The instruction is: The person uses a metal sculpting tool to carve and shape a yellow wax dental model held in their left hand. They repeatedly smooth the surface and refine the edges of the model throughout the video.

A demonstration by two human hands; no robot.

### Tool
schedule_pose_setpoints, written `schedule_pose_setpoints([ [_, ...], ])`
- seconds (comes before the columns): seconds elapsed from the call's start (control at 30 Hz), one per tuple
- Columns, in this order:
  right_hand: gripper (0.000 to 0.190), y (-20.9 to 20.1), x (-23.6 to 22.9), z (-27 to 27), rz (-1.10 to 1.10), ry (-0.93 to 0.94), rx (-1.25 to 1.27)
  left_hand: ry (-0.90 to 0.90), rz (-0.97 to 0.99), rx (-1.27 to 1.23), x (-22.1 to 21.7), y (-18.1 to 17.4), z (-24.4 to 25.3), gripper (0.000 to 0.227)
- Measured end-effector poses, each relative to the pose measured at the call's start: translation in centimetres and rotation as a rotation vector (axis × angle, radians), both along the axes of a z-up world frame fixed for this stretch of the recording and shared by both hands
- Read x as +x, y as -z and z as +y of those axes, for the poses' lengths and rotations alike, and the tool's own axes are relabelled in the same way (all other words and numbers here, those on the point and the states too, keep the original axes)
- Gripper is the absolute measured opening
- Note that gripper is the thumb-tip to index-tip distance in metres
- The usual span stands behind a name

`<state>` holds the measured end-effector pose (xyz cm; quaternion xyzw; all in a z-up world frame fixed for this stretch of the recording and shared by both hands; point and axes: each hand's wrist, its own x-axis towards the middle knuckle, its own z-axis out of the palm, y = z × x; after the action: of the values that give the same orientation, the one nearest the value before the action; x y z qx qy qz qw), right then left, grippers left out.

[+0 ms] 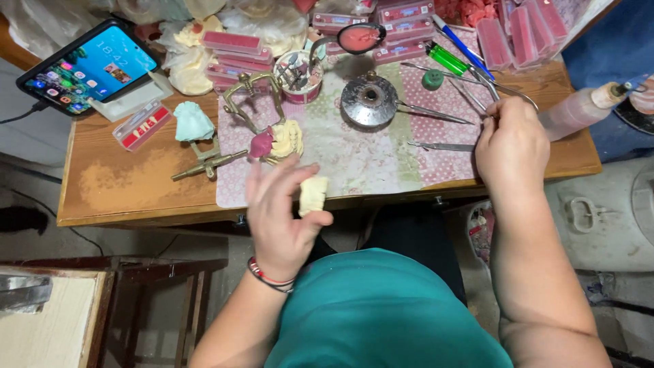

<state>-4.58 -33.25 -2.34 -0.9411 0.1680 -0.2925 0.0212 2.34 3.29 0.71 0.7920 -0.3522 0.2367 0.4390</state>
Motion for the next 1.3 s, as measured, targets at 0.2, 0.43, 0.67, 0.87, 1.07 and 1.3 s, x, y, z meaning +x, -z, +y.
schedule_pose_setpoints([
  [0.2,0.013,-1.8,-0.4,4.1,-0.194,-0.292,-0.132,0.074,0.346,-0.272,-0.7,-0.5,3.7,0.072],
  [0.43,0.127,-1.2,-0.1,18.6,0.394,-0.357,-0.078,0.083,0.600,-0.431,-1.0,0.7,6.2,0.078],
  [0.67,0.101,-2.4,2.8,20.6,0.343,-0.770,0.078,0.084,0.523,-0.627,-1.5,-1.0,10.2,0.077],
  [0.87,0.052,-4.0,2.8,23.2,0.322,-1.475,0.368,0.070,0.550,-0.811,-1.1,-0.8,12.2,0.080],
  [1.07,0.037,-5.8,8.7,22.9,0.030,-0.933,0.154,0.119,0.623,-0.915,0.5,-0.3,12.9,0.065],
  [1.3,0.030,-4.9,14.1,22.8,0.243,-0.808,0.093,0.288,0.851,-1.039,2.5,2.4,11.6,0.069],
])
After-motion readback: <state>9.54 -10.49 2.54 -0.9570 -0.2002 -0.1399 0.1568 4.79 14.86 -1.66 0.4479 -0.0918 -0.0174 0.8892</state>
